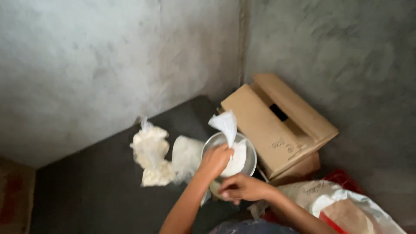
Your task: Scooping white powder from a large sack into small plastic bags and weighing them on a scale.
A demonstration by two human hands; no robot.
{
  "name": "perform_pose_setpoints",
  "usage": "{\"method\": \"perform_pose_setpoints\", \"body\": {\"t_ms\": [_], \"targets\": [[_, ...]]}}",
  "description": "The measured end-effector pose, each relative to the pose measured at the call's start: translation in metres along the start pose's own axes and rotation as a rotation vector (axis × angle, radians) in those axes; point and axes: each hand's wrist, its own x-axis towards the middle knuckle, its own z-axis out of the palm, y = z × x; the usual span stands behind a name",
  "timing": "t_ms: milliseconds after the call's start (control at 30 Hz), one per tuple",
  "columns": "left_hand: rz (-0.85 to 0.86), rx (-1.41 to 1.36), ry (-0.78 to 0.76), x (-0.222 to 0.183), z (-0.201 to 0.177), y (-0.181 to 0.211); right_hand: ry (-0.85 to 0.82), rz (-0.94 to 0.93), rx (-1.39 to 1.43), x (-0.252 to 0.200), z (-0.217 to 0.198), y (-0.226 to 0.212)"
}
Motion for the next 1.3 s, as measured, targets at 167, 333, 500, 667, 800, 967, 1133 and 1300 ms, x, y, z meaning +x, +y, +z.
{"method": "perform_pose_setpoints", "body": {"t_ms": [167,333,500,667,800,967,1133,1300], "targets": [[-0.022,-0.302,0.328,-0.016,0.023,0.014,0.536,-0.103,0.06,-0.001,-0.064,0.037],[-0.173,-0.531,0.622,-0.014,0.051,0.026,0.699,0.067,0.018,0.026,-0.069,0.018],[-0.175,-0.567,0.586,-0.019,0.049,0.023,0.645,-0.021,0.326,0.061,-0.074,0.056],[-0.226,-0.663,0.611,-0.016,0.061,0.015,0.766,-0.141,0.435,0.064,-0.066,0.084],[-0.33,-0.705,0.661,-0.011,0.071,0.01,0.832,-0.177,0.211,0.058,-0.054,0.126],[-0.412,-0.941,0.468,-0.009,0.119,-0.019,0.916,-0.323,0.28,0.047,-0.062,0.128],[-0.4,-1.07,0.431,-0.006,0.101,-0.005,0.849,-0.396,0.477,0.043,-0.064,0.078],[-0.529,-0.975,0.501,-0.01,0.109,-0.007,0.978,-0.297,0.179,0.02,-0.032,0.065]]}}
